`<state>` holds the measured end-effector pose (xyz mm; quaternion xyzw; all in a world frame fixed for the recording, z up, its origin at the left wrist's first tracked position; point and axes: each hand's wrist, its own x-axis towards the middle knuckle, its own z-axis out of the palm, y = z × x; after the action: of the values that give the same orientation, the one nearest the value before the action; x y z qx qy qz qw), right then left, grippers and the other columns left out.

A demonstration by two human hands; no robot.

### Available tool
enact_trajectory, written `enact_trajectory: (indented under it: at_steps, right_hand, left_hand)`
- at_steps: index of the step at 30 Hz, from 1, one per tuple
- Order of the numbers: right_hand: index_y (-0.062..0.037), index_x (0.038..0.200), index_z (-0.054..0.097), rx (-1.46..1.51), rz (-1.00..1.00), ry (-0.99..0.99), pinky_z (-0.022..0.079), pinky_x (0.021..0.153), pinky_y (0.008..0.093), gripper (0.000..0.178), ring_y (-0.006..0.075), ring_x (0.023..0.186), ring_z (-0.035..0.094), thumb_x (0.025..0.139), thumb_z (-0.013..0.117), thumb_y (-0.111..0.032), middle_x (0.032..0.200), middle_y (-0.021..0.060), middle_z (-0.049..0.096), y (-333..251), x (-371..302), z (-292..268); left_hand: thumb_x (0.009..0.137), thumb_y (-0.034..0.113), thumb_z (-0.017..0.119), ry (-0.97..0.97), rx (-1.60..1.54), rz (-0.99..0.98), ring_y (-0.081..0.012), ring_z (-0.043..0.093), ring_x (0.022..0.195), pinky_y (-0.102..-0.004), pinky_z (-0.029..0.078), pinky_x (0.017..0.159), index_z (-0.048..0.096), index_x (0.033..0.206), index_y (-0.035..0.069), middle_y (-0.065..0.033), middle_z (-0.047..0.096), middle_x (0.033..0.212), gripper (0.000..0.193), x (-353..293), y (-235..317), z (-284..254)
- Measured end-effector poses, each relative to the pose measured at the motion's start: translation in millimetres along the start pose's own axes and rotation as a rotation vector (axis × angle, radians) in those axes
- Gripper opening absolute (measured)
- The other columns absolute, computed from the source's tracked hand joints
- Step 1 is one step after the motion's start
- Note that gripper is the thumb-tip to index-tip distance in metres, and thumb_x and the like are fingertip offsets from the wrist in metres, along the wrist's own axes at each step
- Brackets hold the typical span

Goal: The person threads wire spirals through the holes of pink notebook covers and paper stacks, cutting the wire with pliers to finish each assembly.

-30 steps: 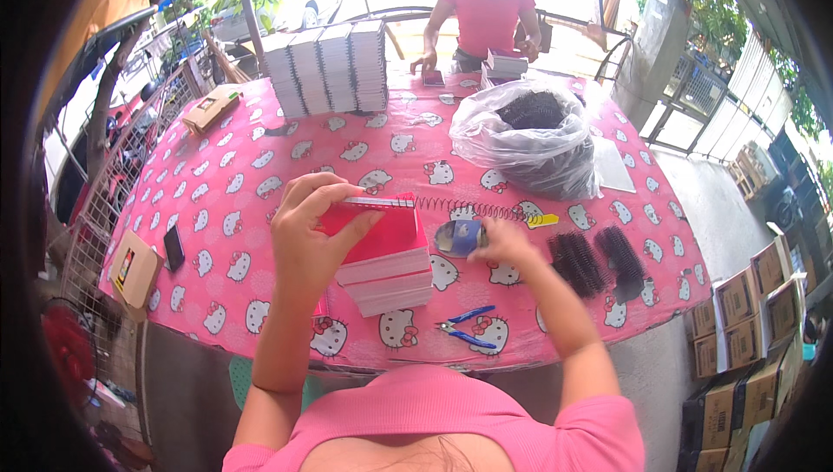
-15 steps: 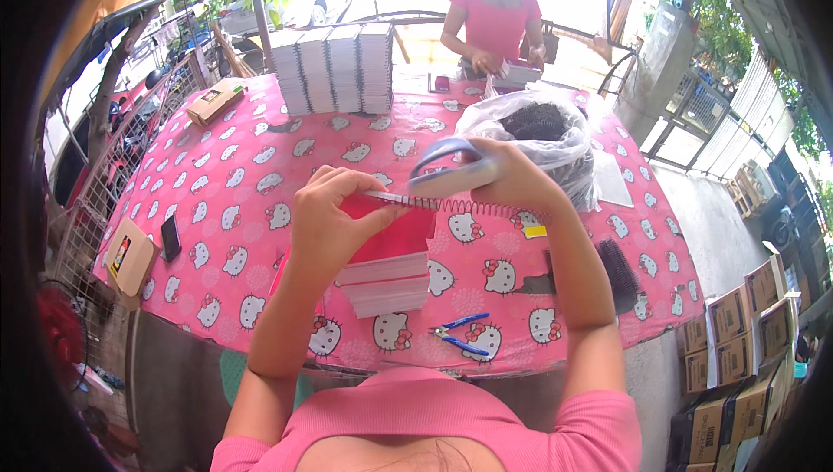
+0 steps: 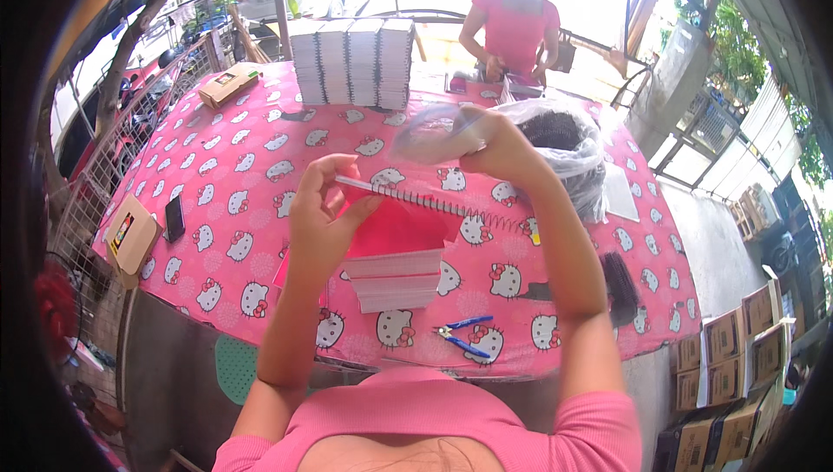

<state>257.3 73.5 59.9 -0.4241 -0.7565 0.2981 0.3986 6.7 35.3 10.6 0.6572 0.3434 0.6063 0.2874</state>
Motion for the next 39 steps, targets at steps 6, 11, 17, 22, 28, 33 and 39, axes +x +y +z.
enact_trajectory:
  at_steps: [6,11,17,22,28,33,39]
  right_hand:
    - [-0.0029,0.111,0.063,-0.49,-0.103,0.008,0.054,0.071,0.0335,0.048,0.0205,0.086,0.068,0.064,0.07,0.0,0.092,0.0082,0.07,-12.3,20.5,13.6]
    - [-0.0066,0.107,0.062,-0.497,-0.006,-0.008,0.051,0.077,0.0381,0.043,0.0336,0.088,0.066,0.065,0.068,-0.004,0.091,0.0179,0.067,8.0,28.1,23.8]
    - [-0.0068,0.112,0.053,-0.941,0.456,0.234,0.05,0.082,0.0495,0.037,0.0384,0.1,0.06,0.079,0.063,-0.019,0.108,0.0181,0.061,116.5,-43.0,43.3]
    - [-0.0061,0.131,0.04,-1.047,0.688,0.044,0.043,0.098,0.048,0.066,0.0387,0.121,0.048,0.072,0.069,-0.011,0.126,0.0183,0.051,213.3,-185.4,84.2]
    - [-0.0075,0.131,0.045,-0.818,0.299,0.058,0.035,0.101,0.0498,0.066,0.04,0.123,0.041,0.073,0.074,-0.021,0.127,0.0182,0.047,111.3,-226.6,142.9]
    - [-0.0052,0.12,0.056,-0.591,0.282,0.056,0.041,0.09,0.0485,0.051,0.0368,0.104,0.05,0.076,0.074,-0.026,0.112,0.016,0.053,103.9,-278.1,167.8]
    - [-0.0024,0.12,0.055,-0.306,-0.027,0.356,0.044,0.085,0.0419,0.049,0.033,0.096,0.055,0.077,0.073,-0.02,0.106,0.016,0.055,-19.5,-171.8,118.6]
  left_hand:
    - [0.078,-0.003,0.074,0.057,-0.359,-0.215,-0.0107,0.062,0.085,-0.0253,0.053,0.075,0.064,0.112,-0.001,-0.0052,0.066,0.098,0.036,-8.5,-11.6,-7.3]
    - [0.08,-0.004,0.07,0.048,-0.333,-0.314,-0.0086,0.063,0.08,-0.024,0.055,0.07,0.067,0.112,0.0,-0.0069,0.068,0.092,0.032,-5.8,-10.6,-14.1]
    - [0.078,0.001,0.075,-0.062,-0.459,-0.31,-0.0093,0.063,0.08,-0.0229,0.053,0.073,0.068,0.093,-0.002,-0.0052,0.068,0.088,0.017,0.1,-16.1,-21.9]
    - [0.077,-0.004,0.072,0.039,-0.188,0.376,-0.016,0.065,0.084,-0.0272,0.055,0.071,0.067,0.09,0.003,-0.0081,0.07,0.091,0.015,5.4,11.0,-3.6]
    - [0.072,-0.006,0.073,-0.123,0.15,0.529,-0.0247,0.067,0.091,-0.0324,0.056,0.073,0.067,0.09,0.001,-0.0122,0.068,0.103,0.02,-36.7,7.0,-13.6]
    - [0.07,-0.006,0.078,-0.071,0.023,0.379,-0.0203,0.067,0.085,-0.029,0.056,0.069,0.066,0.089,-0.002,-0.0161,0.067,0.095,0.024,-47.2,-3.3,-1.5]
    - [0.068,-0.008,0.078,-0.043,0.069,0.433,-0.0199,0.067,0.079,-0.0286,0.055,0.067,0.067,0.084,-0.002,-0.0145,0.069,0.09,0.02,-43.7,0.6,2.6]
